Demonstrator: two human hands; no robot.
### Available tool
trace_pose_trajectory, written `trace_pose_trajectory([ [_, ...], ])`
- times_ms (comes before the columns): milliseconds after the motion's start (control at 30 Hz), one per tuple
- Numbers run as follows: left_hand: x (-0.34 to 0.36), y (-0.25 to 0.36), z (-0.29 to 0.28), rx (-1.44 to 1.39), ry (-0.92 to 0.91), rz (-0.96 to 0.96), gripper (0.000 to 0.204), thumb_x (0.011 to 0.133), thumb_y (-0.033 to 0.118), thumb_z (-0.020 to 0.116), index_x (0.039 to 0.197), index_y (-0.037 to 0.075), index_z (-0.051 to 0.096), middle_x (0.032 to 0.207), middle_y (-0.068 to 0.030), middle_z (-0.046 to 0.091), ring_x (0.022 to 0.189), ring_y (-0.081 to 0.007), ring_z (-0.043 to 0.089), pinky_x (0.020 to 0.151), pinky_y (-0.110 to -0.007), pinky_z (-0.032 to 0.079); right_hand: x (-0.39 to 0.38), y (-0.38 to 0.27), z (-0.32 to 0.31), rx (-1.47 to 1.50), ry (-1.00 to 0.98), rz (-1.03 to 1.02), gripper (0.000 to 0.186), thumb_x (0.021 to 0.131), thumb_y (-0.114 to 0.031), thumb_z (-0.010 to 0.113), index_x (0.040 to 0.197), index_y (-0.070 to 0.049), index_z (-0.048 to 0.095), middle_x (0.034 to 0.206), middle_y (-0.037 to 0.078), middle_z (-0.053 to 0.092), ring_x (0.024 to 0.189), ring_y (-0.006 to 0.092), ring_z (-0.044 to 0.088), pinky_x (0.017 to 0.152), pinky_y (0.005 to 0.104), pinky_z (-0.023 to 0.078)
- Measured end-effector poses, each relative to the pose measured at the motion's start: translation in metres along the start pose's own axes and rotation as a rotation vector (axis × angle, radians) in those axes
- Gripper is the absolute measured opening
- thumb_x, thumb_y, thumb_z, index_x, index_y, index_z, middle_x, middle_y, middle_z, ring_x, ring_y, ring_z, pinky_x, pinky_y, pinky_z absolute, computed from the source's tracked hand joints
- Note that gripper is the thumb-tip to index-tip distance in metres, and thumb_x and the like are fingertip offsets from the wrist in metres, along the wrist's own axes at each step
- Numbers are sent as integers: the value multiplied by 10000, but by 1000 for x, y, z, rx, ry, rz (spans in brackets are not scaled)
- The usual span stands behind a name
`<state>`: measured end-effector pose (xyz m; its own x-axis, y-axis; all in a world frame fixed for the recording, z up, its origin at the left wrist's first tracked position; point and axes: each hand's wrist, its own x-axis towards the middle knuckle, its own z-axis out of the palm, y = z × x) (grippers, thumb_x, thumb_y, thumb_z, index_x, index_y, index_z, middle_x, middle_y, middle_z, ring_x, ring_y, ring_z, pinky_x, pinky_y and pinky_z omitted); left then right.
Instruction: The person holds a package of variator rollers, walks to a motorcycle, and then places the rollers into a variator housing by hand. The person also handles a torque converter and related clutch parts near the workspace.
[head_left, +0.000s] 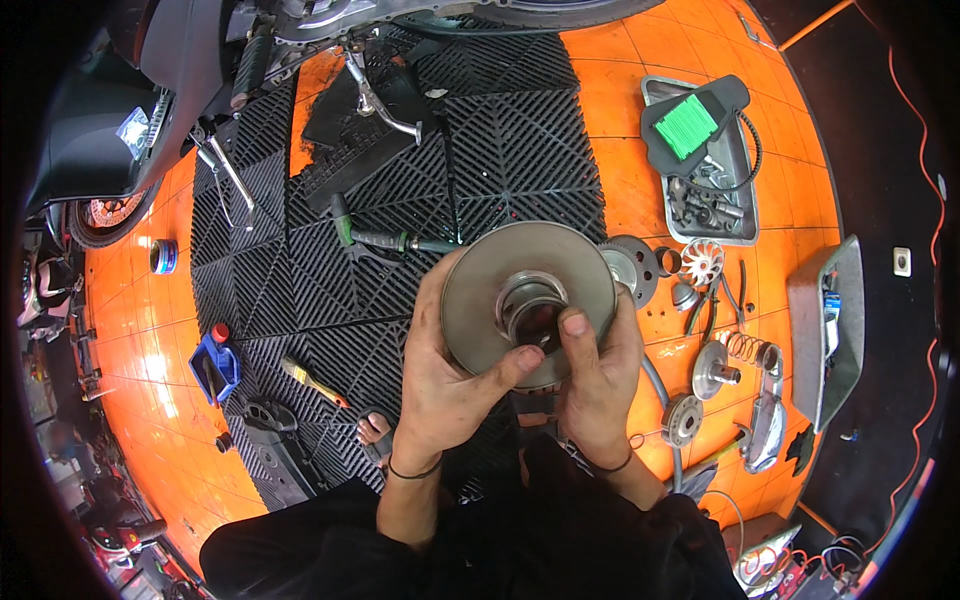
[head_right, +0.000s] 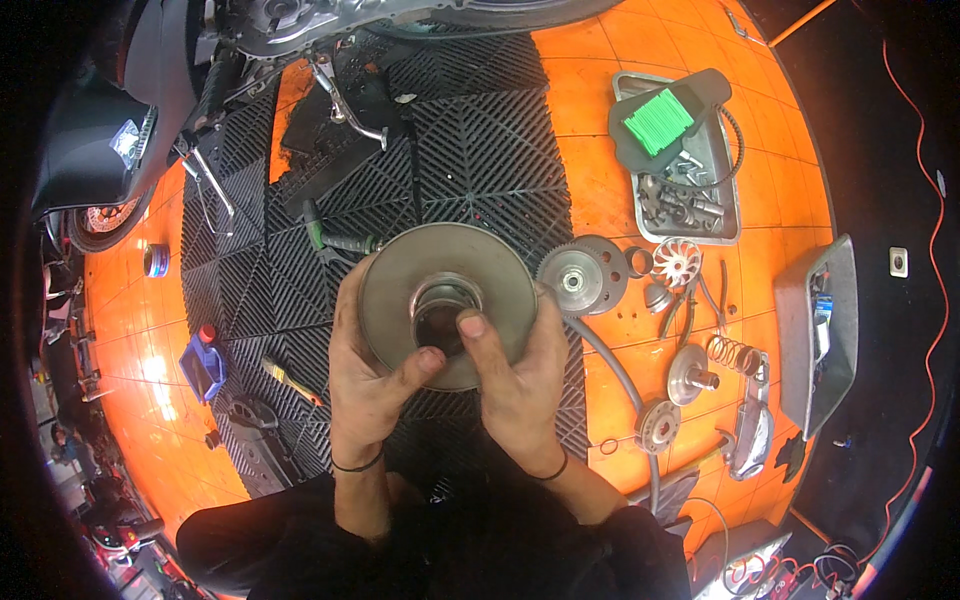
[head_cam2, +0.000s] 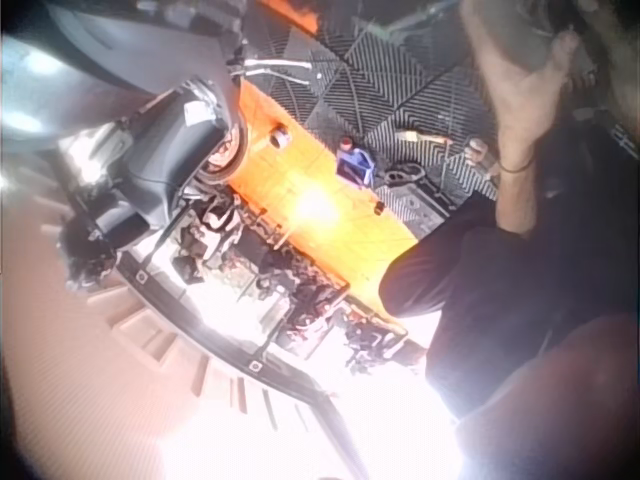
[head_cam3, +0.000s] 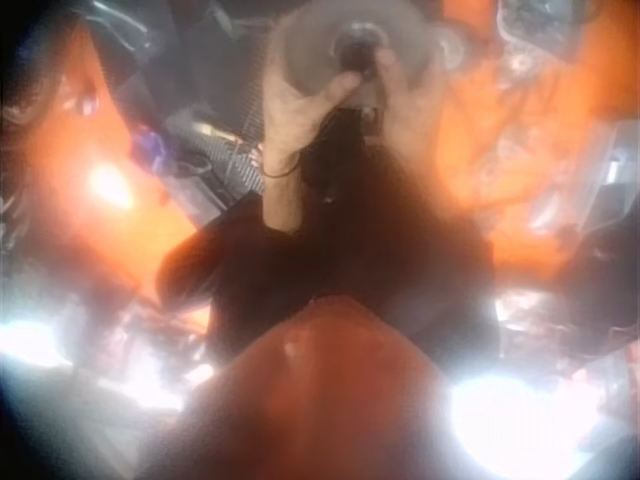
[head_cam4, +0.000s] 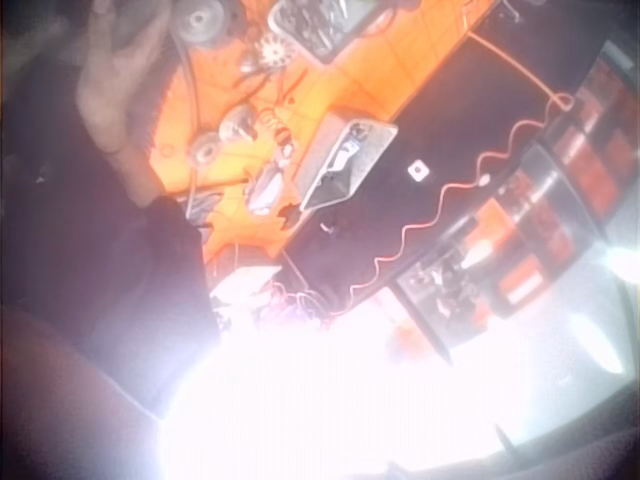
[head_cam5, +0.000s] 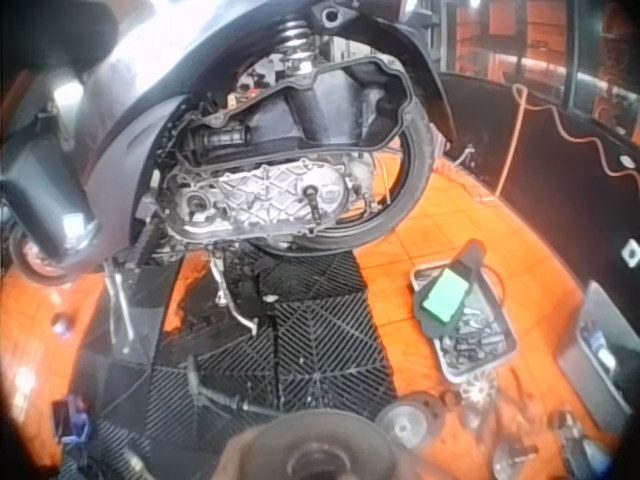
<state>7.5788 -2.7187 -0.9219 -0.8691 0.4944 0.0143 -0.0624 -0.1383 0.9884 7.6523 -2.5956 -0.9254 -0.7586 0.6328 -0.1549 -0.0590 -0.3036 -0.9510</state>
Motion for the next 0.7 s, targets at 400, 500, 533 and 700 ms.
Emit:
trace_pose_trajectory([
  [400, -1, 19, -1, -11, 24, 86, 889, 756, 55, 848, 1447, -72, 304, 1344, -183, 498, 1252, -260, 539, 1057, -386, 459, -3, -28, -7, 218, -317, 177, 717, 874, 35, 721, 1452, 49, 297, 1379, 140, 463, 1311, 218, 481, 1096, 368, 429],
  [500, -2, 18, 1, 20, 30, 98, 880, 762, 51, 839, 1446, -75, 300, 1342, -183, 490, 1249, -259, 538, 1056, -384, 457, -4, -18, -8, 214, -324, 80, 721, 877, 23, 726, 1453, 51, 293, 1374, 141, 469, 1315, 218, 476, 1102, 365, 423],
  [533, -3, 17, 2, 17, 31, 97, 876, 764, 49, 837, 1446, -75, 300, 1342, -182, 487, 1248, -258, 538, 1057, -384, 456, -5, -20, -8, 227, -306, 116, 720, 878, 22, 725, 1453, 51, 293, 1375, 143, 470, 1314, 219, 477, 1100, 366, 424],
  [700, -2, 18, 3, 21, 2, 93, 889, 759, 54, 845, 1451, -68, 301, 1347, -175, 483, 1252, -250, 534, 1067, -379, 450, -6, -23, -7, 195, -277, 34, 699, 886, 19, 715, 1443, 51, 295, 1374, 154, 471, 1294, 225, 494, 1085, 366, 436],
])
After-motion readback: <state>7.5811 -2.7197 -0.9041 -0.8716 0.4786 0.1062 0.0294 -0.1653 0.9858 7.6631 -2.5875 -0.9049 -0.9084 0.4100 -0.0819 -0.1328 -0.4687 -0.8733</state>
